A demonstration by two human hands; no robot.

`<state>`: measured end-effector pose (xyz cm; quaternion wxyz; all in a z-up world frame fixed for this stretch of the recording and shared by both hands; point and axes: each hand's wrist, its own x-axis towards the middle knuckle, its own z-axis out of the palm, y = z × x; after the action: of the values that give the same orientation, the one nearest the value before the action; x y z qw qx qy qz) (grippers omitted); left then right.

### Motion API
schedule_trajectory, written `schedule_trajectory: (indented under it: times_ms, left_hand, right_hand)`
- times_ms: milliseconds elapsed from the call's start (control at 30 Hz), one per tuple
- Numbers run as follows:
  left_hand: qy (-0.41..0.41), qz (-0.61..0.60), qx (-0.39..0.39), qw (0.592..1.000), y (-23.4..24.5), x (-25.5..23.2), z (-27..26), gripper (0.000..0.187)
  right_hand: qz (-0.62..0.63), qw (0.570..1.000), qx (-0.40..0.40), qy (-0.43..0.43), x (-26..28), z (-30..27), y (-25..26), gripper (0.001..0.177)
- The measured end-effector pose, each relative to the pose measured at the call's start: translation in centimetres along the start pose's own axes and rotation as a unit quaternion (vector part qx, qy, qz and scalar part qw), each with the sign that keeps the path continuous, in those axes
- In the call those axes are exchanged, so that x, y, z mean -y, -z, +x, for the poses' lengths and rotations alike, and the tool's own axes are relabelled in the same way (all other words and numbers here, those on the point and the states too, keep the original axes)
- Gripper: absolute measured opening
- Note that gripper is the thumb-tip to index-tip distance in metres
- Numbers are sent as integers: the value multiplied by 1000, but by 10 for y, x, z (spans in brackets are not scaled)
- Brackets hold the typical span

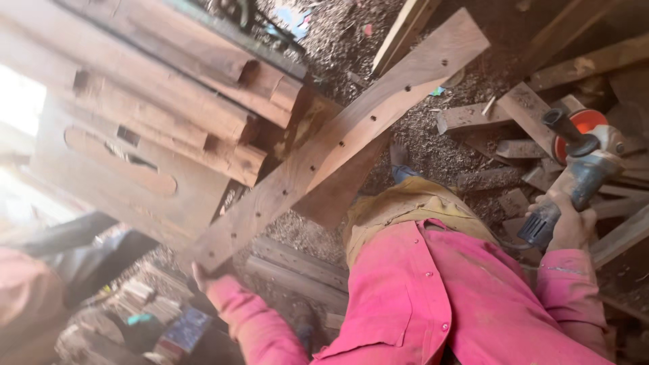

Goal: The person uses a handheld power sander to smooth the surface and edges of various wooden planks in a workshop, moving the sander along the length of each piece while another person assists by holding the wood.

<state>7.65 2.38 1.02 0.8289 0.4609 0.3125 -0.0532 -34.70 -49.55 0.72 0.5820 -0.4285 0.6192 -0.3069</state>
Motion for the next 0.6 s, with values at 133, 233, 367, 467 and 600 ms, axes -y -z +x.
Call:
schedule_trajectory:
  times_ms: [133,233,367,467,600]
  left_hand:
    - [-107,26,-38,993,12,17,-18,71]
    - [-126,78,-47,988,20,11,-13,70]
    - [-151,154,-48,975,20,-3,8,69]
    - [-174,219,-37,959,8,-1,14,69]
    - [-208,303,8,930,-19,18,15,69]
  right_hand:
    - [9,999,-22,-22,-7,-14,3,34]
    - [14,999,-33,-25,-5,-3,4,35]
    - [16,999,-22,-19,-5,25,-2,35]
    - [21,1000,-6,-15,-5,44,-7,37]
    - [23,1000,-1,-15,3,63,-21,38]
